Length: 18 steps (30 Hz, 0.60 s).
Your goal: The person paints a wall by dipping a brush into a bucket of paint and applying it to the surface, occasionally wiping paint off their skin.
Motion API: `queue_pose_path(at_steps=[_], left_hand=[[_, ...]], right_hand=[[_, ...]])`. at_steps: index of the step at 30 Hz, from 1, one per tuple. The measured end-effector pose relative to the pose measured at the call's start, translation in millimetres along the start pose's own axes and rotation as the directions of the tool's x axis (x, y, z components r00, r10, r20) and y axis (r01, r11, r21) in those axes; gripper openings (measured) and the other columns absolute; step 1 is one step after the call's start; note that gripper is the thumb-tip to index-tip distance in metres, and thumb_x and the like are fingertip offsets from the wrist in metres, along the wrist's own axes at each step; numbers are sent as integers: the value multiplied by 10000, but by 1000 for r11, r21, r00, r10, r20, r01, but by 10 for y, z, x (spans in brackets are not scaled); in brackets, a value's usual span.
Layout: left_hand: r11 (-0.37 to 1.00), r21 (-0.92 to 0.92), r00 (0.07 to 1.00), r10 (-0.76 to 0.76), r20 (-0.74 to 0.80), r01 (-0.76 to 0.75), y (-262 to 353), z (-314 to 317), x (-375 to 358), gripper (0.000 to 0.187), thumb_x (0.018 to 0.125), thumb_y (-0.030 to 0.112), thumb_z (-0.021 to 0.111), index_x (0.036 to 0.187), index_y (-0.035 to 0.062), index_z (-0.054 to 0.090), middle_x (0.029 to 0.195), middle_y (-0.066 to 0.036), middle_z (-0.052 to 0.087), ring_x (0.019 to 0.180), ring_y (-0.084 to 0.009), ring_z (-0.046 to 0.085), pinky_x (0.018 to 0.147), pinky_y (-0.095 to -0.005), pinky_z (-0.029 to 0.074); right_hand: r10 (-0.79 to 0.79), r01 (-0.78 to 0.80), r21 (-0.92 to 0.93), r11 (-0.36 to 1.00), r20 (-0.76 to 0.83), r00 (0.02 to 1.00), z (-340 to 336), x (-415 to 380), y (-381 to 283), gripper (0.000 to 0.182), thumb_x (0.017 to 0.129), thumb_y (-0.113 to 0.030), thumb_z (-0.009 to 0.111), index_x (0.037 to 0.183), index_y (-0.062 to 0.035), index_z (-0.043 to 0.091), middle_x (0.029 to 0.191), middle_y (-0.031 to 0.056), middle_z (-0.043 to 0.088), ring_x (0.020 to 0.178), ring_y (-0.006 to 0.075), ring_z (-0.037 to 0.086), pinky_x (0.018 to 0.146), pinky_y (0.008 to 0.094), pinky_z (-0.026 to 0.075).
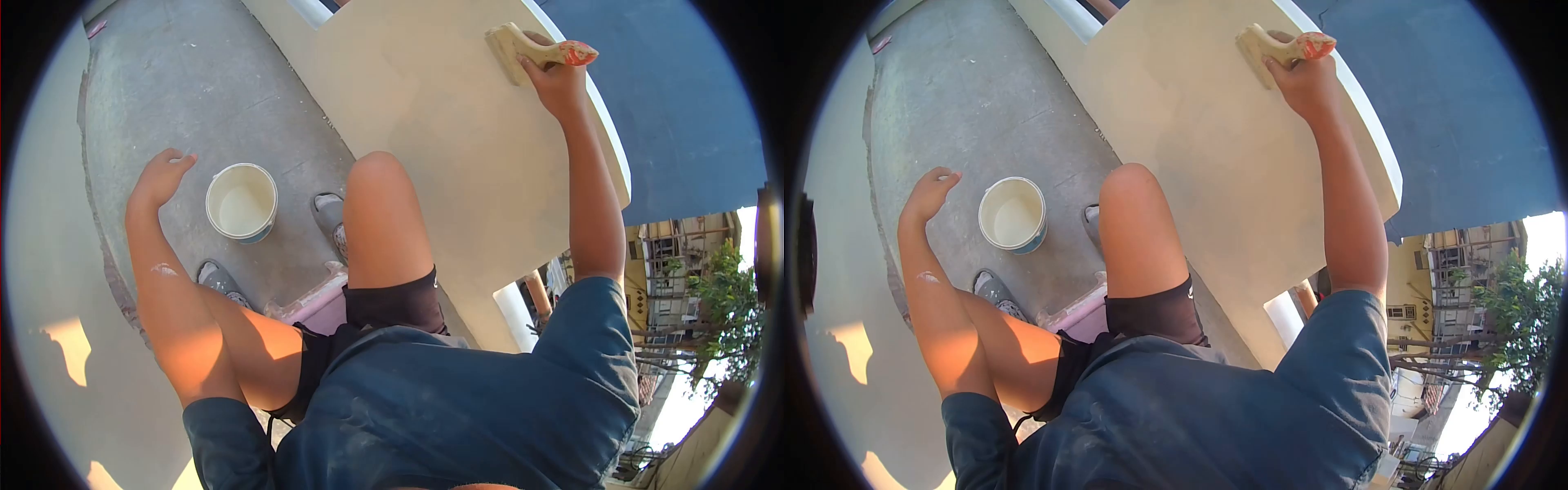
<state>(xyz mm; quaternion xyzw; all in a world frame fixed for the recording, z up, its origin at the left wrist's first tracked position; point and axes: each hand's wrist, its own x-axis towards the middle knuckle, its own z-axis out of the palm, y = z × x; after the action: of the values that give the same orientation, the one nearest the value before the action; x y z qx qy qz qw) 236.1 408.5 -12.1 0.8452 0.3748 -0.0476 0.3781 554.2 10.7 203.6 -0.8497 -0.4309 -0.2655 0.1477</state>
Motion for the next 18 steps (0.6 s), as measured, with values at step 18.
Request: queue_pose_path(at_steps=[18], left_hand=[[998, 30, 998, -58, -21, 58, 156, 2, 256, 648, 819, 446, 571, 1262, -18, 484, 1270, -240, 503, 1175, -348, 495, 972, -397, 389]], right_hand=[[49, -116, 333, 936, 205, 978, 2296, -647, -590, 345, 782, -142, 657, 1124, -123, 619, 843, 91, 642, 755, 257, 636, 691, 351, 517]])
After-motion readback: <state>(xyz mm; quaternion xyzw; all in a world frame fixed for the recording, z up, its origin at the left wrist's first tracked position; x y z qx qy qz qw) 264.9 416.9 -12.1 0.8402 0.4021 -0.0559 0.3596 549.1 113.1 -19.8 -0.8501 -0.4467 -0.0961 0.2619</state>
